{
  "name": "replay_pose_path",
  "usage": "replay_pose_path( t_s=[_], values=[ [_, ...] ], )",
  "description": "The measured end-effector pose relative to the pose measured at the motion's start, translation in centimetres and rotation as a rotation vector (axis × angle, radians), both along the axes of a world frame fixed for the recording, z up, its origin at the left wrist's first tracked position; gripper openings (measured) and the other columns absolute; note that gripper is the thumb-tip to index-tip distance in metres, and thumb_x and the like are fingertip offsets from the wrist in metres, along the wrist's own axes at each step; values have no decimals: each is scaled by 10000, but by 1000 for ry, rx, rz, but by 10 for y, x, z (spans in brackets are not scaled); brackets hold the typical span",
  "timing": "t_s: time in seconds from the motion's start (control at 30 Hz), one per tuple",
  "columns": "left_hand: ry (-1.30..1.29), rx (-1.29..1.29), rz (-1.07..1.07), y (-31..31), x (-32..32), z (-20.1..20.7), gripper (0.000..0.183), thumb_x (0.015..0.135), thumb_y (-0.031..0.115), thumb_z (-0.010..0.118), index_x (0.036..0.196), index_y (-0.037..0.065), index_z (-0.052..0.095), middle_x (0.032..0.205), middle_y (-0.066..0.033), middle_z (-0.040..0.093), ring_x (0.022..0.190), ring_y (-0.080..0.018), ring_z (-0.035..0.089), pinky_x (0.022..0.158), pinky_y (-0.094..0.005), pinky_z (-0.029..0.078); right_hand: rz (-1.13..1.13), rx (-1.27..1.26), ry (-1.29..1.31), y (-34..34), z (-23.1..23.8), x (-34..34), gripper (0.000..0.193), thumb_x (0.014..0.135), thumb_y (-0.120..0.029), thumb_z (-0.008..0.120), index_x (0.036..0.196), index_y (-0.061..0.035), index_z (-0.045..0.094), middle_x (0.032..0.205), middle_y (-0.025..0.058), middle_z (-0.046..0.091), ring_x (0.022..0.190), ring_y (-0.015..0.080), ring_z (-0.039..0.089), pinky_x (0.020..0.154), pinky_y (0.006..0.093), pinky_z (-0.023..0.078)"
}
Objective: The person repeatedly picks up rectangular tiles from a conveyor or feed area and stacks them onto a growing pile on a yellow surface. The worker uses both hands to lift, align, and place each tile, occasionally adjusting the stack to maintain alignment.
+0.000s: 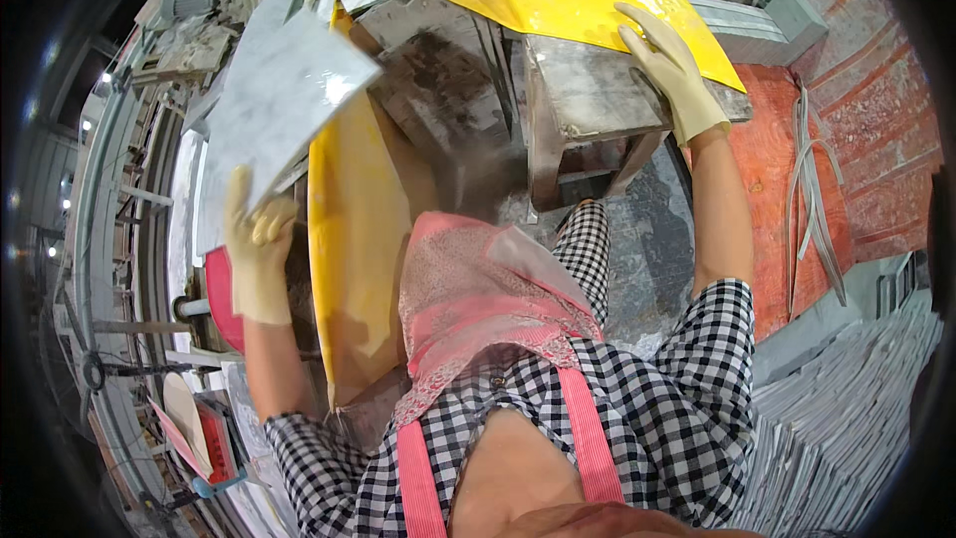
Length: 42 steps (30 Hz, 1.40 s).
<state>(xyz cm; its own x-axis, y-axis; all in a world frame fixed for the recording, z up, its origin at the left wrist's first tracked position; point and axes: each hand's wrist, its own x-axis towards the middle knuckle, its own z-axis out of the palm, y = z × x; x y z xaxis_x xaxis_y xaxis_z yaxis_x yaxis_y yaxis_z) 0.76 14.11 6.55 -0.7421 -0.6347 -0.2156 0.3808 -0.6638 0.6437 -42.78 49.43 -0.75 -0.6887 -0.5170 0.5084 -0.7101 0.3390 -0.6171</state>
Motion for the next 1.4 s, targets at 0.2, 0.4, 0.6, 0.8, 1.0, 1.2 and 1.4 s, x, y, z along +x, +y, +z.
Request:
replay_pose_path(
  t_s=[0.2, 0.4, 0.6, 0.8, 1.0, 1.2, 1.4],
  values=[
    [-1, -5, -532, 34, -194, -43, 322, 1014, 365, 586, 1129, 64, 591, 493, 30, 485, 310, -68, 288, 374, -222, 293, 29, -52, -3, -3, 29, 8, 405, 985, -313, 629, 1336, -109, 632, 1380, 125, 613, 1290, 264, 551, 1076, 349, 416],
    [-174, -235, -681, 55, -288, -75, 390, 965, 486, 606, 882, 105, 601, 427, 21, 363, 340, -149, 294, 512, -301, 391, 36, -49, -105, -11, 42, 11, 415, 991, -304, 618, 1343, -84, 617, 1380, 141, 605, 1304, 278, 541, 1088, 354, 408],
    [-416, -478, -703, 54, -289, -57, 428, 1007, 457, 560, 899, 44, 599, 536, -9, 434, 393, -151, 372, 441, -314, 348, -73, 304, 142, -54, 29, 18, 494, 985, -423, 575, 1404, -163, 561, 1487, 139, 517, 1378, 336, 461, 1153, 419, 343],
    [-646, -1162, -582, -6, -250, -29, 579, 1013, 566, 489, 1043, 7, 638, 709, -60, 655, 652, -133, 589, 597, -314, 500, -13, 284, 210, -55, 16, 13, 453, 1004, -375, 541, 1379, -122, 572, 1479, 152, 522, 1392, 347, 442, 1182, 471, 276],
    [-1390, -1705, 399, -198, -46, -1, 574, 908, 445, 678, 1322, 54, 601, 1170, -164, 696, 1107, -264, 651, 917, -363, 509, 34, 291, 149, -52, 9, 0, 455, 1012, -366, 551, 1421, -167, 564, 1486, 110, 533, 1419, 313, 433, 1195, 481, 231],
    [-1624, -905, 37, -232, 147, -5, 847, 802, 589, 759, 1329, -54, 597, 1242, -184, 652, 995, -246, 628, 871, -343, 482, 94, 299, 203, -42, 15, -3, 459, 1025, -326, 524, 1451, -155, 533, 1536, 101, 482, 1452, 284, 395, 1194, 463, 230],
    [-1475, -819, -4, -236, 157, -14, 852, 775, 605, 788, 1302, -46, 630, 1248, -225, 644, 1063, -299, 622, 937, -389, 458, 139, 252, 110, -40, 18, 7, 442, 1032, -292, 521, 1453, -158, 535, 1529, 79, 490, 1453, 253, 391, 1208, 444, 203]
  ],
)
